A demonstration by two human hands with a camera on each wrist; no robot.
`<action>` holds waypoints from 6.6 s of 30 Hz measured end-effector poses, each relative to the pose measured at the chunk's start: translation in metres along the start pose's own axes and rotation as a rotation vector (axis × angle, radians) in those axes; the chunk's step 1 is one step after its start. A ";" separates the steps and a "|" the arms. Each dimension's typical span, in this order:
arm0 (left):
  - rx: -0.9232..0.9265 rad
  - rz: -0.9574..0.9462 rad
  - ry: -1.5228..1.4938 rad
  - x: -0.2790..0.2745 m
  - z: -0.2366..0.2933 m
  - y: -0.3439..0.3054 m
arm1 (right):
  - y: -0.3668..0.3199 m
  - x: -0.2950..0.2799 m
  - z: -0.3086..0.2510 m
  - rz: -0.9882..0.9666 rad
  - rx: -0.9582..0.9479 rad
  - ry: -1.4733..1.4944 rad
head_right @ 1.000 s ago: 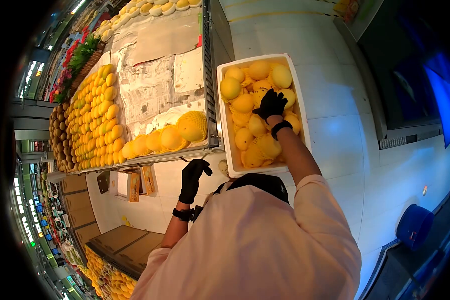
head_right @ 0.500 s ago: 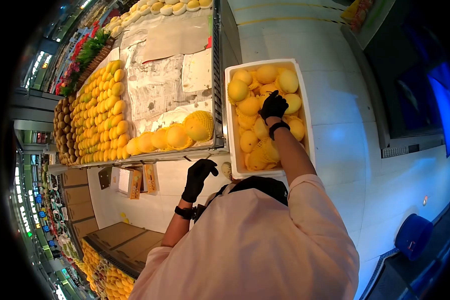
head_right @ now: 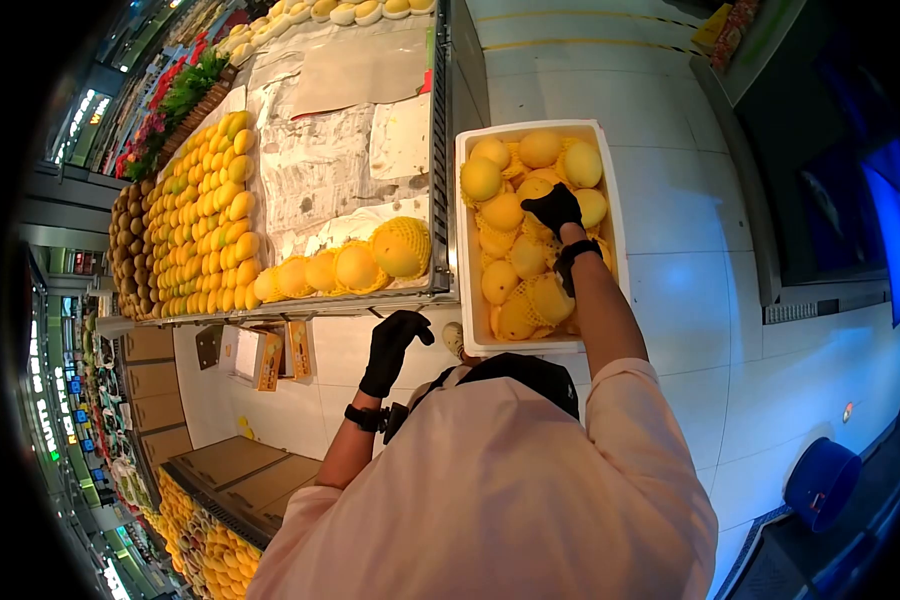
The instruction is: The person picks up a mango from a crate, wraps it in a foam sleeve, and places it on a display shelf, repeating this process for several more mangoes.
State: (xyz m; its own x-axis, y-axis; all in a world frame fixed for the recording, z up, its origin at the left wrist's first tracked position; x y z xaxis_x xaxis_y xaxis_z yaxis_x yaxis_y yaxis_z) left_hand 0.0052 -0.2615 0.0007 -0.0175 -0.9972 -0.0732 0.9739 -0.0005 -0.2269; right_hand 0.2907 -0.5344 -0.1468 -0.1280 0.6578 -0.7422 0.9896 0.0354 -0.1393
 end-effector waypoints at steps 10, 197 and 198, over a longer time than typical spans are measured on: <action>0.038 -0.029 -0.053 0.001 -0.003 0.018 | -0.037 -0.053 0.002 -0.214 0.195 1.049; -0.135 0.291 -1.108 -0.110 -0.004 0.038 | -0.208 0.040 -0.326 -0.675 -0.487 0.570; -0.142 0.324 -1.073 -0.118 -0.010 0.041 | -0.211 0.041 -0.340 -0.622 -0.565 0.503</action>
State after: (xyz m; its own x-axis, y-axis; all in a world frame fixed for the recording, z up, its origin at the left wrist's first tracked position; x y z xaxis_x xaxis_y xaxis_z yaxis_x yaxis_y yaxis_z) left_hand 0.0446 -0.1429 -0.0095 0.5010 -0.4982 0.7077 0.8616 0.2104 -0.4619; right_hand 0.0986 -0.2594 0.0749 -0.7243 0.6393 -0.2583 0.6574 0.7533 0.0211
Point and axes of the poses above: each hand's wrist, its own y-axis towards the middle knuckle, its own x-axis out of the palm, z = x × y, the point moved 7 cm from there along y, towards the middle knuckle, and after that the axes turned 1 degree about z, right-handed, at the moved point
